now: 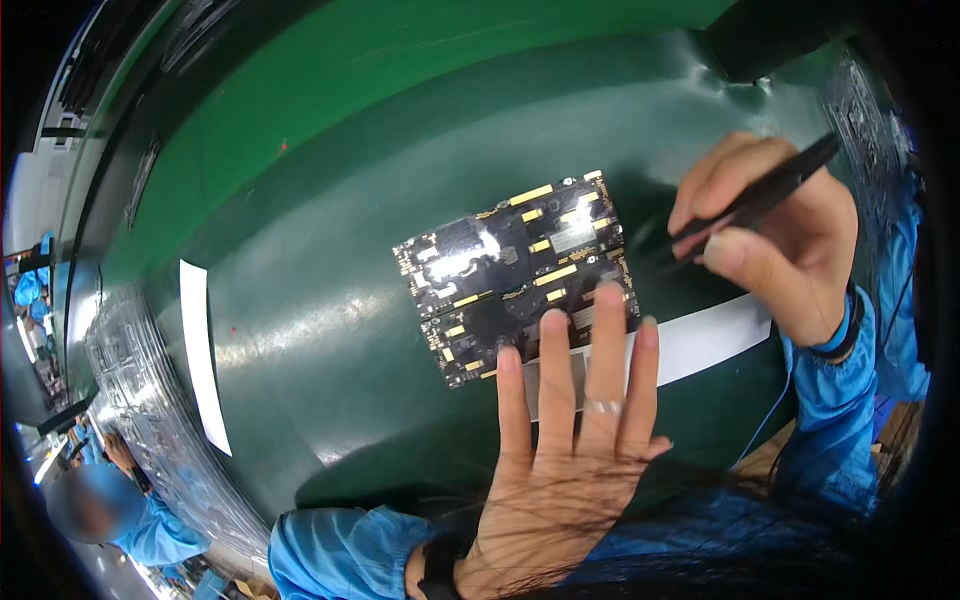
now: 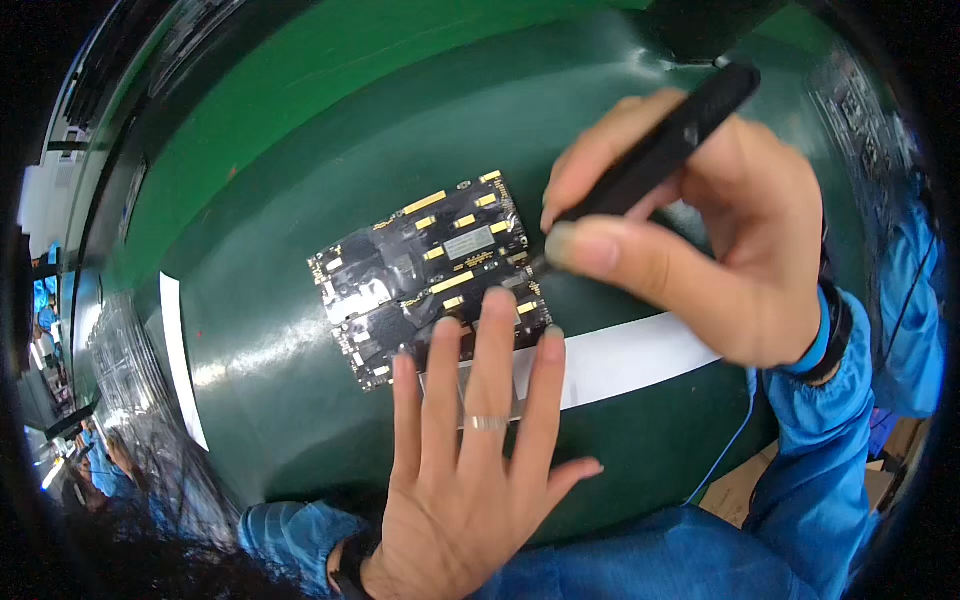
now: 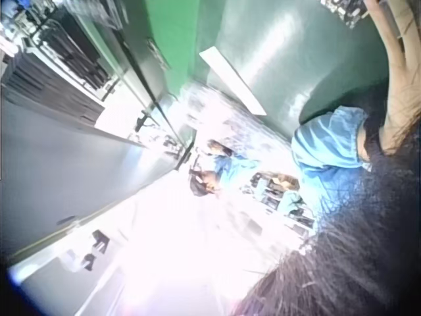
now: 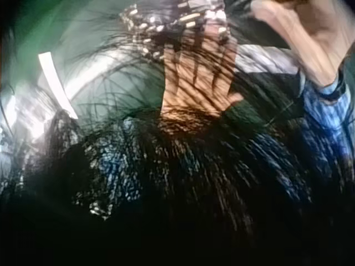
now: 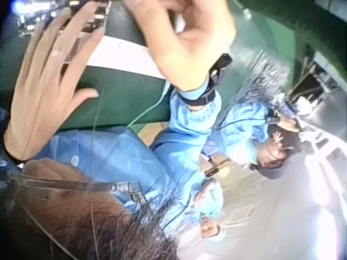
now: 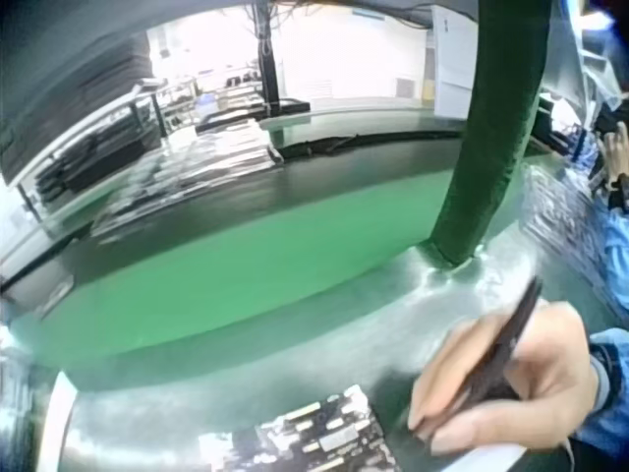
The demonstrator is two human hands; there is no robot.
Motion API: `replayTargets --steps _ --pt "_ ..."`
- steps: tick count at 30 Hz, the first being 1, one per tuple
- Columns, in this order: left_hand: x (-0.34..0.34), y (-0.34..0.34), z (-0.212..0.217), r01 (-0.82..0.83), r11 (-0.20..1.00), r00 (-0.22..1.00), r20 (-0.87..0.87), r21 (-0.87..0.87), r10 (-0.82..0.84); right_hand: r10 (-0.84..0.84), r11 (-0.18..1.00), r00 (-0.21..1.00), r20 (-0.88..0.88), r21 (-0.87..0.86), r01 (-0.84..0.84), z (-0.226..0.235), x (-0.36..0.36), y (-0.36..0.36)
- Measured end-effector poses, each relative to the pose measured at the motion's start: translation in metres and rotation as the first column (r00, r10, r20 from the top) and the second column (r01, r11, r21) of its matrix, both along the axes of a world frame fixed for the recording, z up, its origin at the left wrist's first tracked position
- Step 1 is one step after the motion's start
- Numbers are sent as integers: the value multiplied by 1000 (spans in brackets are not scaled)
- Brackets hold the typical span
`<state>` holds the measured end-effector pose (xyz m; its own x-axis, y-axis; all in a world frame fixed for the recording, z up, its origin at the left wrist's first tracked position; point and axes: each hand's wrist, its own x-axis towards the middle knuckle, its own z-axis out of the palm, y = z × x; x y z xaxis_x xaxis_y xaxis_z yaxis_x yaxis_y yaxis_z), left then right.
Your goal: The person assembles printed circuit boards by applying labels and small electronic parts from a component tray onto the boards using tweezers.
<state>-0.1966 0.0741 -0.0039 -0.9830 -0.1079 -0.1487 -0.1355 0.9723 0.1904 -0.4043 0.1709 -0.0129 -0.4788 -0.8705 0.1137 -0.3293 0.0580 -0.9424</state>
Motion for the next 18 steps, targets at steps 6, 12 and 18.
replayTargets --steps 6,12,18 --pt "26 22 6 122 992 980 161 0 -121 183 983 983 26 -7 -183 -17 23 2" --pt "26 21 2 115 993 981 153 17 -116 190 981 980 -59 -37 -192 -30 21 0" --pt "26 24 0 115 992 988 106 -61 -108 219 975 973 -69 -26 -221 -30 18 1"
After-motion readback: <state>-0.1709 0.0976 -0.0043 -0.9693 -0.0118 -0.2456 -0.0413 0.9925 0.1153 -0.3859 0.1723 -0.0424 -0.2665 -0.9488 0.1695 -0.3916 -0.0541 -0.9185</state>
